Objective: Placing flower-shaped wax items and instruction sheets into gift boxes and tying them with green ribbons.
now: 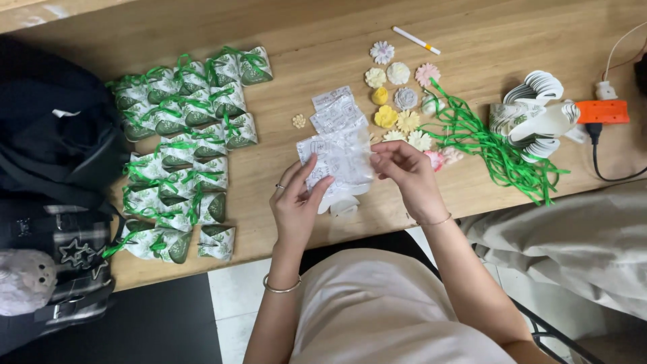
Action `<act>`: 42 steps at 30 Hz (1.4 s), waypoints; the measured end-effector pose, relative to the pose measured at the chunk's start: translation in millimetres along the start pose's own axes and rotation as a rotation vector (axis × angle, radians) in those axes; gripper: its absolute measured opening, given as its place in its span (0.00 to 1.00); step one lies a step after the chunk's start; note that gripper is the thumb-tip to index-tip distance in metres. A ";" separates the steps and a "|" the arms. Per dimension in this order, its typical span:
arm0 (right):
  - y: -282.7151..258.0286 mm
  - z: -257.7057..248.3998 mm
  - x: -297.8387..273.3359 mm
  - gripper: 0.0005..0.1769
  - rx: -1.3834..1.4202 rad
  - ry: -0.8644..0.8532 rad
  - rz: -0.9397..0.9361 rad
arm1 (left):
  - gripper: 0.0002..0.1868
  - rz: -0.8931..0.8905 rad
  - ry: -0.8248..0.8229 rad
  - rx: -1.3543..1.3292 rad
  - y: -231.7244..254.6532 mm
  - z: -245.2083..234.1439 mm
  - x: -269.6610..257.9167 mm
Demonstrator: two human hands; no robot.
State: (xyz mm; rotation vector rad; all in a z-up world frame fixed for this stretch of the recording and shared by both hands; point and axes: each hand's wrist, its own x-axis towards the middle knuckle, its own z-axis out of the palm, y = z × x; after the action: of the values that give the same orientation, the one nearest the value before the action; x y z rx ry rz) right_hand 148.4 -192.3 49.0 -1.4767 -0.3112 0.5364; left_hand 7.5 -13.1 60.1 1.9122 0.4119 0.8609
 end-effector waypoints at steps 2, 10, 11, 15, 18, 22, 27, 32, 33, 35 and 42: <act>-8.3 7.0 -2.0 0.13 0.100 -0.064 0.087 | 0.26 0.002 -0.002 -0.003 0.1 -5.5 -5.1; 7.1 2.5 -11.0 0.07 0.291 -0.310 0.236 | 0.24 -0.005 -0.132 -0.122 0.6 -3.0 -22.8; 8.5 0.0 -12.3 0.06 0.280 -0.296 0.230 | 0.24 -0.045 -0.141 -0.107 3.2 -2.0 -22.6; -1.3 -6.1 -16.0 0.11 0.321 -0.287 0.264 | 0.25 -0.171 -0.188 -0.150 8.6 0.2 -20.3; 10.7 -17.5 -14.8 0.07 0.333 -0.268 0.245 | 0.22 -0.277 -0.237 -0.486 9.3 2.0 -19.6; 24.7 -28.0 -9.5 0.05 0.363 -0.296 0.171 | 0.23 -0.311 -0.235 -0.388 8.4 3.4 -15.9; 2.8 -14.5 -11.9 0.06 0.488 -0.159 0.102 | 0.25 -0.278 -0.136 -0.440 -1.4 -0.8 -21.2; -8.4 -10.9 -6.7 0.06 0.263 -0.013 -0.021 | 0.43 -0.215 -0.148 -0.066 13.3 -3.0 -3.8; -6.9 -10.3 -8.5 0.07 0.097 -0.009 -0.087 | 0.52 -0.006 -0.112 0.332 18.7 -7.4 -1.3; -5.9 -5.9 -13.6 0.06 0.005 -0.068 -0.098 | 0.57 0.022 -0.173 0.396 34.4 -6.7 10.0; -32.6 9.4 -27.5 0.08 0.012 -0.199 -0.020 | 0.61 -0.271 -0.533 -0.391 29.7 13.3 22.7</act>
State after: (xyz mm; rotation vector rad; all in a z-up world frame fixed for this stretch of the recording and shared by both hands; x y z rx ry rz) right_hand 125.3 -198.8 85.5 -1.4095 -0.4778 0.6698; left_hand 30.6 -22.1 91.1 1.5917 0.1545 0.2113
